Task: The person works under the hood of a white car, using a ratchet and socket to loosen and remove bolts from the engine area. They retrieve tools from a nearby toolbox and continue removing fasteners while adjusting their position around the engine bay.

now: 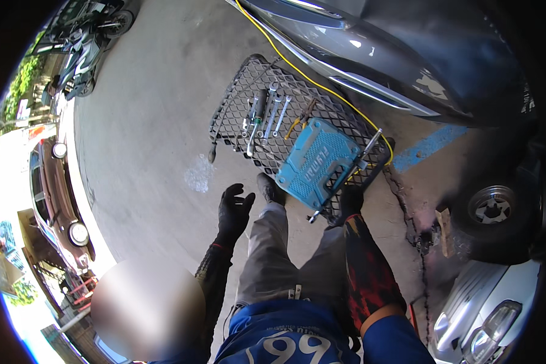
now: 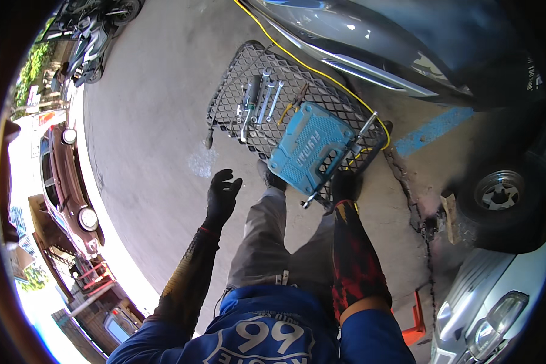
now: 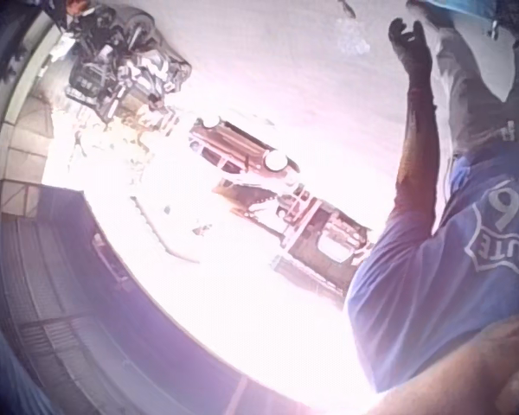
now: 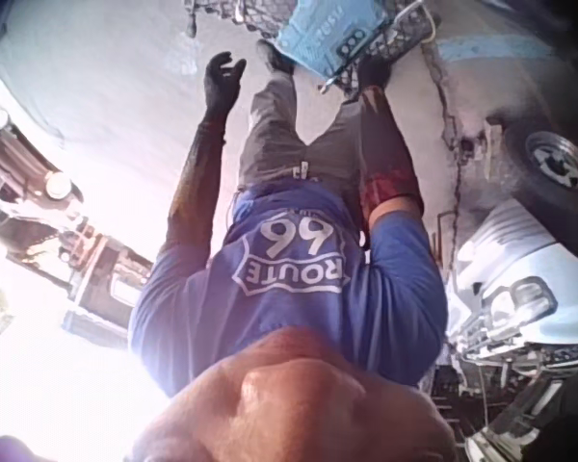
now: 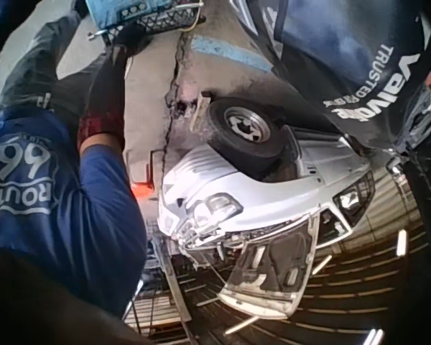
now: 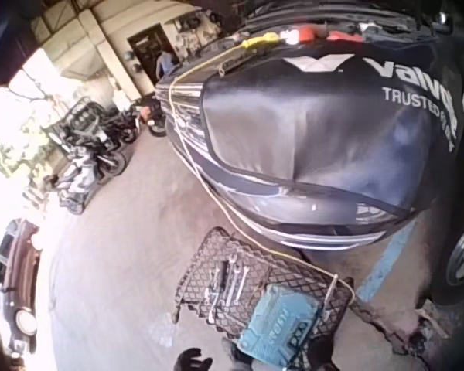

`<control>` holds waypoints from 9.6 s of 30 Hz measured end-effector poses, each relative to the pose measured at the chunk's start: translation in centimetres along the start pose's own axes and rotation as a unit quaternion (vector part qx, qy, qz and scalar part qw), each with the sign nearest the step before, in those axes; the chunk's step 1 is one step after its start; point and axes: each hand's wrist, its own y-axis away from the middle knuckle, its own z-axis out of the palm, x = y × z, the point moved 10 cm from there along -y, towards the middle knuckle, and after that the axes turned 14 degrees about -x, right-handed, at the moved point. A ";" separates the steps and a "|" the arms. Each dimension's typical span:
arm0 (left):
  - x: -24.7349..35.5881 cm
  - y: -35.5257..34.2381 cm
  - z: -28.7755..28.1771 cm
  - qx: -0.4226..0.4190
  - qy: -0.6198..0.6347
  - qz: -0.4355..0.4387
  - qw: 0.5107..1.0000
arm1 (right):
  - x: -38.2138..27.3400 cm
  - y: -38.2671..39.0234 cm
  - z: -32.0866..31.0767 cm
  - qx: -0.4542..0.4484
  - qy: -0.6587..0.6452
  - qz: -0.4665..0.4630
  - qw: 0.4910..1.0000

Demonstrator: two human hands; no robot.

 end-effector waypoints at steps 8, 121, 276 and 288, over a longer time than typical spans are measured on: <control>-6.2 -22.2 -7.3 0.067 -0.170 0.096 0.978 | 1.5 0.9 -1.6 0.089 -0.194 0.154 0.965; -19.8 -13.7 -10.8 -0.202 -0.055 0.013 0.978 | -9.5 22.9 -7.2 0.058 -0.237 -0.050 0.969; -20.0 -39.2 -8.2 -0.029 0.036 -0.025 0.999 | 7.7 6.4 0.8 0.197 -0.669 0.331 0.635; -19.6 -41.3 -8.9 0.001 0.003 -0.013 1.000 | 5.5 6.9 4.8 0.150 -0.714 0.326 0.602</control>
